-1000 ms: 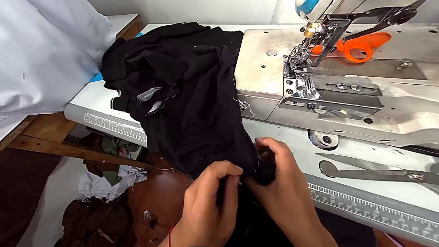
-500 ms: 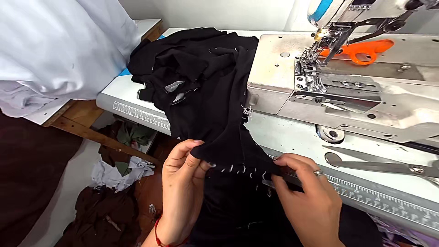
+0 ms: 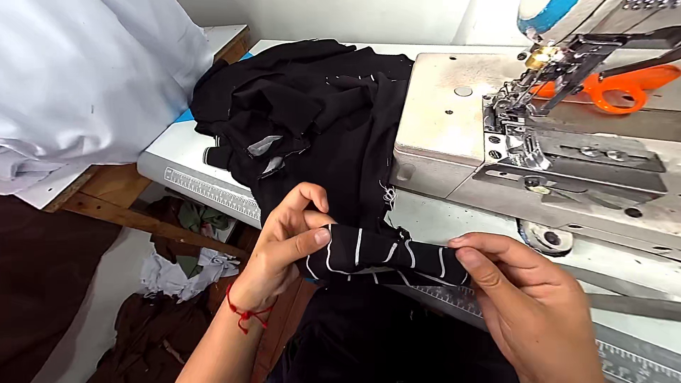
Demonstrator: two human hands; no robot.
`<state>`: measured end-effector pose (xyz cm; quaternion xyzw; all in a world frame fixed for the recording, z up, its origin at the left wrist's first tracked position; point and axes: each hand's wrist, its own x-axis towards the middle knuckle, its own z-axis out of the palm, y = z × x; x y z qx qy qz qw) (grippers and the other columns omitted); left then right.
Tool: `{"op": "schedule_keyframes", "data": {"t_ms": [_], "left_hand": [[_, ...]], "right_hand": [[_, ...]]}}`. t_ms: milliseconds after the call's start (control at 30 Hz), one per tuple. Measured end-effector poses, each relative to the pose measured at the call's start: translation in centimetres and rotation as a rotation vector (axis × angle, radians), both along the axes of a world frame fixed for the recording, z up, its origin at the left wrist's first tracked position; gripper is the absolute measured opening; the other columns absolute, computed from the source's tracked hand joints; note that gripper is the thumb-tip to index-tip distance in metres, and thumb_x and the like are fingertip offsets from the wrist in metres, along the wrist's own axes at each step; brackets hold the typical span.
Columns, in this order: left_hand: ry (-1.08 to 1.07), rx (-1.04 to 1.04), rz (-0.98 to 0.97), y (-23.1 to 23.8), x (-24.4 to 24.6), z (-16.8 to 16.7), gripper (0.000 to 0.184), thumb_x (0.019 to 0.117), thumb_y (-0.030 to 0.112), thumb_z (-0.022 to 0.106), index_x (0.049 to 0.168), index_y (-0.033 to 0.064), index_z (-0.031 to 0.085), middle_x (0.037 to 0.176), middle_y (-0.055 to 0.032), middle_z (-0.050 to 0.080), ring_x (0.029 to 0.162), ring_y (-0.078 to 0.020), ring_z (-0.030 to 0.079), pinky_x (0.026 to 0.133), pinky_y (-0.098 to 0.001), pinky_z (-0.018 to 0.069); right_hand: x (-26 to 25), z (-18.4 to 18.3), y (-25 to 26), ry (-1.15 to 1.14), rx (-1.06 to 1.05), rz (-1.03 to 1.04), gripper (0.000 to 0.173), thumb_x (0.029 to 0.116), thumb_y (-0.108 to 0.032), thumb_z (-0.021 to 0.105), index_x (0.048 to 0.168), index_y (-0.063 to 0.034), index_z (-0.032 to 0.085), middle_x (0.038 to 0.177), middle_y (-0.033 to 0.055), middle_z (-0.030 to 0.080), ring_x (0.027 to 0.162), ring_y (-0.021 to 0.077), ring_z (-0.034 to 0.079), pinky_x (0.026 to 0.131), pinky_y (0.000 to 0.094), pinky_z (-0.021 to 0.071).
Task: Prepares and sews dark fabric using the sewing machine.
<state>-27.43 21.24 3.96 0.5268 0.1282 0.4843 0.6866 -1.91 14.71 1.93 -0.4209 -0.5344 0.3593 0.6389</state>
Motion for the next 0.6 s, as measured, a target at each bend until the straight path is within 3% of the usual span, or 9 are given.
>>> {"op": "schedule_keyframes", "data": {"t_ms": [167, 233, 333, 433, 500, 600], "left_hand": [[0.206, 0.233, -0.04, 2.0, -1.6, 1.6, 0.007, 0.0961, 0.018, 0.07, 0.101, 0.0144, 0.07, 0.086, 0.0082, 0.072, 0.08, 0.0044, 0.067, 0.073, -0.0127, 0.0554], [0.366, 0.377, -0.038, 2.2, -2.3, 2.5, 0.009, 0.0992, 0.022, 0.068, 0.101, 0.0129, 0.07, 0.09, 0.0105, 0.071, 0.081, 0.0084, 0.064, 0.072, -0.0088, 0.0522], [0.542, 0.522, 0.026, 1.7, -2.8, 3.3, 0.018, 0.1, 0.027, 0.066, 0.104, 0.0122, 0.076, 0.095, 0.0089, 0.074, 0.09, 0.0053, 0.066, 0.077, -0.0114, 0.0542], [0.676, 0.613, 0.221, 0.3, -2.5, 3.3, 0.026, 0.0916, 0.036, 0.076, 0.109, 0.0172, 0.08, 0.088, 0.0098, 0.069, 0.085, 0.0041, 0.063, 0.074, -0.0113, 0.0538], [0.795, 0.733, 0.392, -0.6, -1.8, 2.8, 0.032, 0.0883, 0.039, 0.079, 0.114, 0.0198, 0.08, 0.085, 0.0101, 0.061, 0.081, 0.0059, 0.055, 0.069, -0.0082, 0.0463], [0.952, 0.871, 0.602, -1.6, -0.7, 1.6, 0.03, 0.0914, 0.034, 0.076, 0.117, 0.0185, 0.079, 0.085, 0.0059, 0.055, 0.077, 0.0041, 0.05, 0.066, -0.008, 0.0403]], "right_hand": [[-0.1, -0.1, 0.2, -0.173, 0.071, -0.008, 0.009, 0.1037, -0.024, 0.059, 0.108, -0.0231, 0.067, 0.091, -0.0177, 0.067, 0.08, -0.0102, 0.06, 0.073, 0.006, 0.0495], [0.0, 0.0, 0.3, -0.233, 0.101, 0.008, 0.013, 0.1059, -0.023, 0.055, 0.108, -0.0216, 0.068, 0.093, -0.0171, 0.067, 0.084, -0.0108, 0.06, 0.076, 0.0063, 0.0496], [0.0, -0.4, 0.4, -0.265, 0.164, 0.045, 0.02, 0.1077, -0.023, 0.052, 0.11, -0.0221, 0.072, 0.099, -0.0142, 0.068, 0.093, -0.0082, 0.062, 0.082, 0.0079, 0.0502], [0.1, -0.6, 0.3, -0.259, 0.156, 0.103, 0.018, 0.1051, -0.028, 0.057, 0.113, -0.0255, 0.074, 0.098, -0.0117, 0.064, 0.093, -0.0077, 0.059, 0.079, 0.0069, 0.0481], [0.0, -0.8, 0.2, -0.275, 0.145, 0.086, 0.019, 0.0999, -0.031, 0.067, 0.116, -0.029, 0.076, 0.097, -0.0108, 0.062, 0.093, -0.0071, 0.058, 0.078, 0.0068, 0.0479], [-0.5, -1.5, 0.1, -0.383, 0.164, -0.044, 0.023, 0.0947, -0.028, 0.074, 0.118, -0.03, 0.076, 0.097, -0.0068, 0.059, 0.095, -0.0054, 0.057, 0.082, 0.0071, 0.0478]]}}
